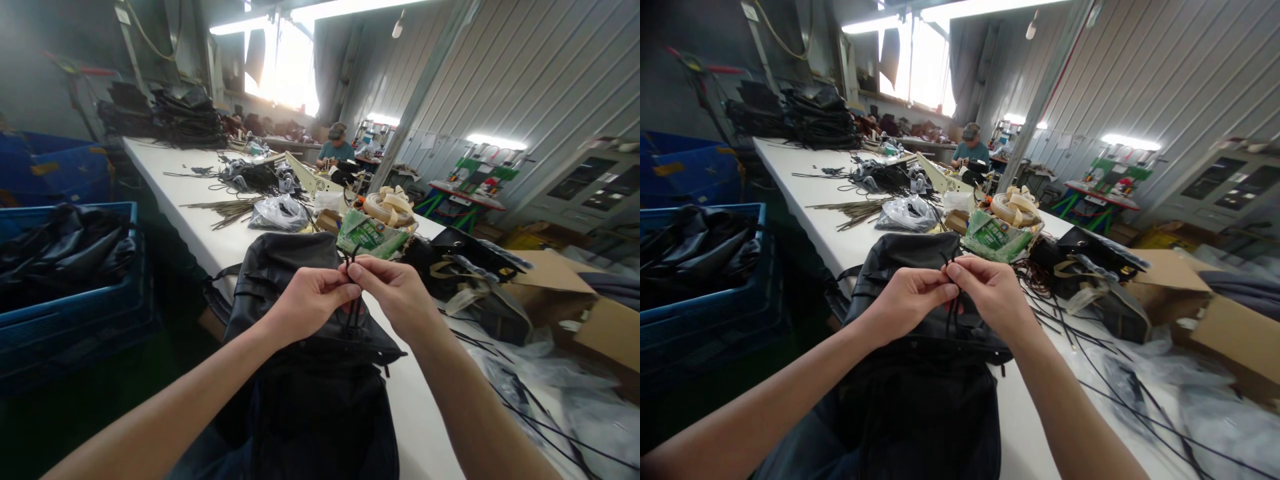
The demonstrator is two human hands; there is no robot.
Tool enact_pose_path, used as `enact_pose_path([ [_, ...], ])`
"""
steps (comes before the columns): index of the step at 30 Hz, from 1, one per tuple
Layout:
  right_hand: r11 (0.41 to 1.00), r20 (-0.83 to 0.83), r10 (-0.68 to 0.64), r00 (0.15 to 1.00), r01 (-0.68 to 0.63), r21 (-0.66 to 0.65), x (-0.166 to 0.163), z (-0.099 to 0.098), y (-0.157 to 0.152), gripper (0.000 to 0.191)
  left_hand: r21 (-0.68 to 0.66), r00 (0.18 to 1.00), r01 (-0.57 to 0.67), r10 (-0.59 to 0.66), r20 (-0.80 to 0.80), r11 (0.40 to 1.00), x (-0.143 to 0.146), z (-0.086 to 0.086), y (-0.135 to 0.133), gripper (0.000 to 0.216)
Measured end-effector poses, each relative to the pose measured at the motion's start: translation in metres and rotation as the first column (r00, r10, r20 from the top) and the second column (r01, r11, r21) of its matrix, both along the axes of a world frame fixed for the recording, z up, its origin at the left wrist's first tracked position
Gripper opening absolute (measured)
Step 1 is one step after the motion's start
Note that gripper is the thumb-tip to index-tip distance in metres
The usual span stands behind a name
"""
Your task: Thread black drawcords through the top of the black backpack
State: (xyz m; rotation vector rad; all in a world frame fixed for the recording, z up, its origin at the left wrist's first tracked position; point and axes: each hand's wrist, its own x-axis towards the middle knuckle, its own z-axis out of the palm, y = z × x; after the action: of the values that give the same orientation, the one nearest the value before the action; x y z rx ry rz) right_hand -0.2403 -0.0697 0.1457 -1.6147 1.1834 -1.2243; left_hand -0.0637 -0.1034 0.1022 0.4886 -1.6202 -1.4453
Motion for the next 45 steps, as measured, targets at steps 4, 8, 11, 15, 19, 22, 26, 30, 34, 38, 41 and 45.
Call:
enact_pose_path([
  [4,0.988,-0.051,-0.146,0.988,0.143,-0.054,-0.010,-0.009,0.004,0.033,-0.009,0.998,-0.060,0.060,0.027,0.998,-0.002,0.000,0.006,0.033],
  [8,0.806,-0.099,-0.566,0.818,0.525,-0.275,-0.069,0.007,0.003,0.038,-0.077,0.977,-0.192,0.198,0.085,0.978,0.024,0.022,0.004,0.027],
  [11,0.614,-0.386,-0.789,0.477,0.624,-0.484,-0.115,0.024,-0.002,0.039,-0.081,0.950,-0.305,0.309,0.041,0.949,0.050,0.043,-0.003,0.025],
  [15,0.587,-0.450,-0.809,0.380,0.469,-0.660,-0.096,0.036,0.000,0.053,-0.152,0.927,-0.371,0.376,0.005,0.916,0.057,0.065,-0.008,0.019],
  [19,0.927,-0.248,-0.229,0.941,0.132,-0.351,-0.014,0.051,0.006,0.057,-0.306,0.945,-0.282,0.318,0.074,0.909,0.042,0.079,-0.006,0.023],
  [22,0.942,-0.102,-0.033,0.994,-0.003,-0.336,0.021,0.069,-0.001,0.077,-0.409,0.930,-0.334,0.367,0.002,0.849,0.038,0.092,-0.004,0.027],
  [26,0.912,-0.240,0.024,0.971,-0.119,-0.392,0.028,0.081,-0.013,0.074,-0.384,0.912,-0.379,0.409,-0.004,0.842,0.048,0.106,-0.001,0.022],
  [30,0.886,-0.209,0.052,0.976,-0.142,-0.442,0.039,0.070,-0.013,0.049,-0.297,0.932,-0.344,0.363,0.011,0.891,0.059,0.101,0.001,0.018],
  [34,0.869,-0.233,-0.004,0.973,-0.112,-0.482,0.054,0.059,-0.009,0.039,-0.140,0.963,-0.266,0.268,-0.007,0.954,0.065,0.093,0.003,0.011],
  [38,0.867,-0.183,-0.083,0.980,-0.019,-0.497,0.056,0.067,-0.010,0.030,-0.213,0.947,-0.305,0.319,0.036,0.928,0.067,0.104,0.008,0.023],
  [41,0.833,-0.147,-0.118,0.982,0.017,-0.553,0.055,0.083,-0.012,0.026,-0.347,0.924,-0.352,0.381,0.016,0.869,0.066,0.120,0.012,0.029],
  [45,0.735,-0.117,-0.249,0.962,0.108,-0.670,0.054,0.111,-0.011,0.015,-0.487,0.872,-0.427,0.490,0.001,0.762,0.073,0.137,0.019,0.011],
])
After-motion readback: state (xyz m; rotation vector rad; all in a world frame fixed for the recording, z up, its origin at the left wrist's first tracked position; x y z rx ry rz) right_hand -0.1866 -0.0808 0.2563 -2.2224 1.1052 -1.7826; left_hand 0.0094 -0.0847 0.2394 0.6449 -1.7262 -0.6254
